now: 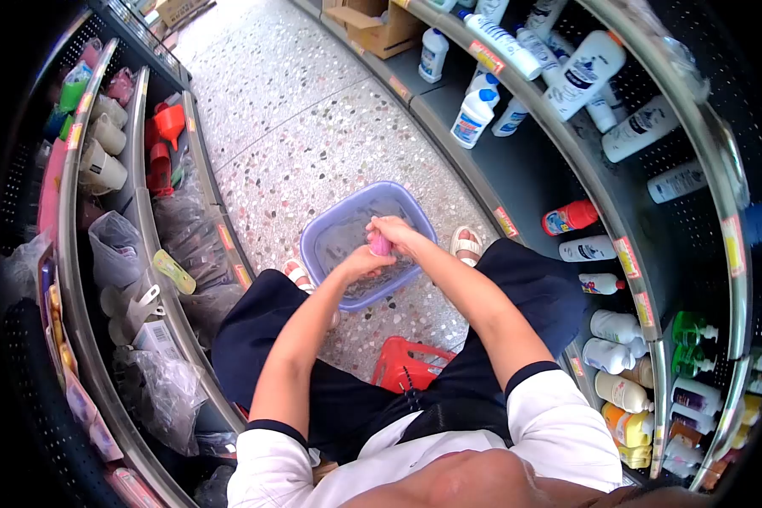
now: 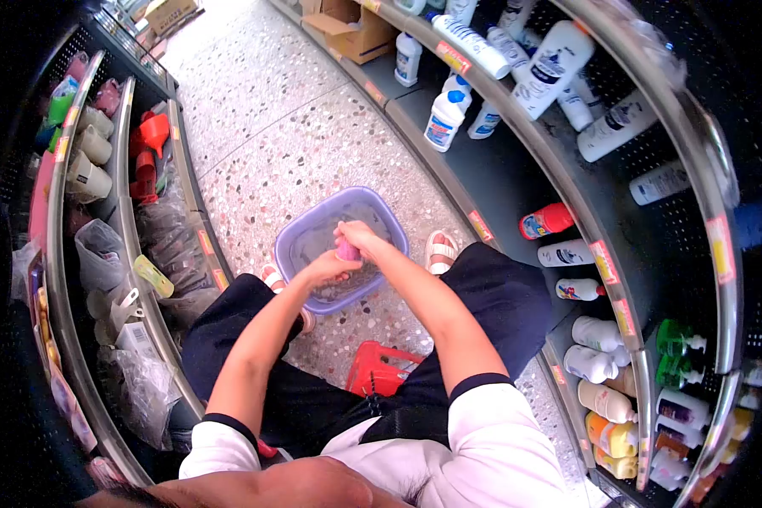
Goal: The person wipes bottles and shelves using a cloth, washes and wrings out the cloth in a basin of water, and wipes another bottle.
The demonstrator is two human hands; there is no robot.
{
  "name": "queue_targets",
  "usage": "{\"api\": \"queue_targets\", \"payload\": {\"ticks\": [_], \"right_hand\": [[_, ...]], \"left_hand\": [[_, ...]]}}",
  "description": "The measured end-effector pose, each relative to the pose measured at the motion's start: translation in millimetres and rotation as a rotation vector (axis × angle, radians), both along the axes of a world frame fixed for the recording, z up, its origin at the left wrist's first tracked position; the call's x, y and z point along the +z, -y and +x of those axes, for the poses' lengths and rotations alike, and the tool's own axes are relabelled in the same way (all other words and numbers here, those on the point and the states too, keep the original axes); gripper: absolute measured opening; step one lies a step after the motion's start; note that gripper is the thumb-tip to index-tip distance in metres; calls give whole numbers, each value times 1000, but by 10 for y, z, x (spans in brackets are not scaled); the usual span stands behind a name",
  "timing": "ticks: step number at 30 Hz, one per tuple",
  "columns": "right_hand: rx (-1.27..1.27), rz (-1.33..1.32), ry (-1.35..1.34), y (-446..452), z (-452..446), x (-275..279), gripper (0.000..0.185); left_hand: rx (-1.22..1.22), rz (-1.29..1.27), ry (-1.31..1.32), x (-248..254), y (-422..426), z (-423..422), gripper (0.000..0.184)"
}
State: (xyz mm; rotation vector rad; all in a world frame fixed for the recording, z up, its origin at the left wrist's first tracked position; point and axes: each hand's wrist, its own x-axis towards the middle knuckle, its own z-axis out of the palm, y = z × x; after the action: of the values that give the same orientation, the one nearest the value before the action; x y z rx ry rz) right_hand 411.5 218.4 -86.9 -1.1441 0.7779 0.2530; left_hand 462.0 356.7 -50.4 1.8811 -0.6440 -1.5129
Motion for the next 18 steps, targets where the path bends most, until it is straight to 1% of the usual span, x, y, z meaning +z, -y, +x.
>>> {"api": "queue_targets", "payload": {"ticks": [1,2,3,4,5,7,8,11,12,14,15,16,17,18], "right_hand": [[26,-67,18,80,-56,256,39],[52,-133,37,169,-128,519,40],[78,-199,57,246,-197,804,41],[87,-229,20,322,-254,983,46],[65,-233,51,357,-308,1150,47],[27,-235,109,391,-411,1449,51],[50,-175,120,421,-449,1610,46],[157,-319,349,390,-671,2132,32],[177,-364,373,376,-738,2259,28],[214,-450,420,342,-841,2419,19],[218,-475,463,338,-851,2460,19],[220,-497,506,335,-859,2484,19],[220,-518,548,329,-867,2491,19],[261,-595,534,339,-878,2479,20]], "left_hand": [[0,-61,-149,142,13,26,50],[38,-23,-129,287,16,36,56],[92,-43,-173,486,32,65,56],[149,-62,-218,697,52,106,55],[209,-81,-264,906,70,130,55],[330,-200,-226,1347,108,73,54],[393,-260,-209,1470,134,56,53],[554,-406,-174,1497,214,124,51],[639,-433,-248,1537,233,165,47],[611,-275,-58,1705,213,249,48],[595,-194,37,1766,214,300,49],[681,-184,-46,1695,251,357,47],[760,-265,-176,1657,249,356,46],[834,-347,-306,1628,249,356,46]]}}
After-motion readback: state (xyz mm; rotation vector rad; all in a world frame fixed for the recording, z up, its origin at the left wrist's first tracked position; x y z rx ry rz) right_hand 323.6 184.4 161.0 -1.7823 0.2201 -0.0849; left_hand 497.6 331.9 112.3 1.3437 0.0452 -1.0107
